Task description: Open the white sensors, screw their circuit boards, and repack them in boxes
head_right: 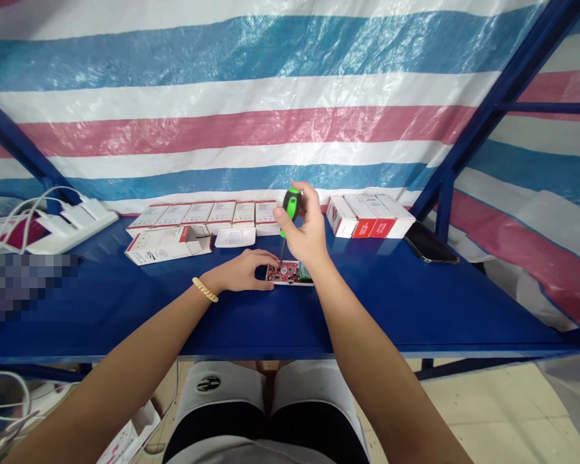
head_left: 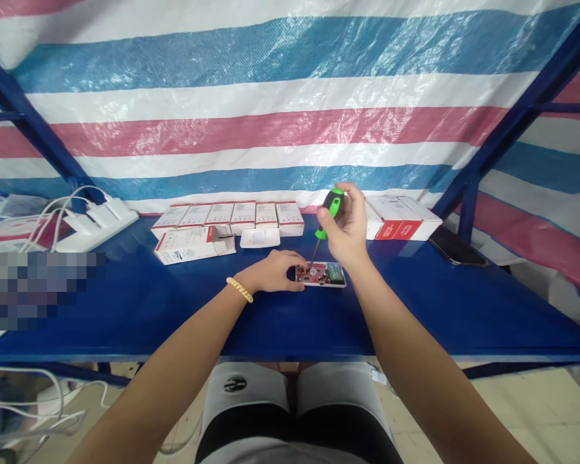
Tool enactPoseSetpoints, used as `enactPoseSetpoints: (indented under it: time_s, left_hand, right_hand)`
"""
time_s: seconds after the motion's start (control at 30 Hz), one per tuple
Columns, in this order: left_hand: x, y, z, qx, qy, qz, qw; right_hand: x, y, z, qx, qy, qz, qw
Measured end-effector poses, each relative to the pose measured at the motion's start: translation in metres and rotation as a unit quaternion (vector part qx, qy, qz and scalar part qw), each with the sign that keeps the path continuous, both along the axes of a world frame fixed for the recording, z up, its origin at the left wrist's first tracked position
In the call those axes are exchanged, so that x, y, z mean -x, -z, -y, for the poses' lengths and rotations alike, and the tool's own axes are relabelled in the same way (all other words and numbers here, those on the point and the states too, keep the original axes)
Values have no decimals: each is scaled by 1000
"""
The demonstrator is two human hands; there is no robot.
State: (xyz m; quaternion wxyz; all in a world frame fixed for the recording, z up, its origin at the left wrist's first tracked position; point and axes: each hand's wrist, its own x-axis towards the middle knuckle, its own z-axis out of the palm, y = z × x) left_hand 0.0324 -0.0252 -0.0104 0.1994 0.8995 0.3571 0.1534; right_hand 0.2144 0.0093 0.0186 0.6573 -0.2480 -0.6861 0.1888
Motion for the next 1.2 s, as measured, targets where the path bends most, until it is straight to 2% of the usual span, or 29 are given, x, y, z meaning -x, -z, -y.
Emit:
enactPoseSetpoints:
  time_s: [0.13, 0.27, 0.47, 0.67, 0.9, 1.2]
  left_hand:
    - [0, -1, 1, 1, -6, -6, 1000]
    - [0, 0, 0, 0, 0, 0, 1000]
    - [1, 1, -1, 3, 8, 11, 1000]
    - [1, 2, -1, -11, 24, 9, 1000]
    - [0, 2, -1, -20, 6, -17, 1000]
    - [-3, -1, 1, -35, -16, -31, 999]
  right_hand:
    - [1, -3, 4, 47, -124, 37, 991]
    - [0, -3, 0, 70, -166, 38, 983]
    - [-3, -2, -3, 54, -131, 24, 990]
    - [0, -2, 1, 30, -115, 56, 991]
    - [-2, -3, 1, -37, -43, 83, 995]
    - [-4, 3, 1, -20, -9, 79, 997]
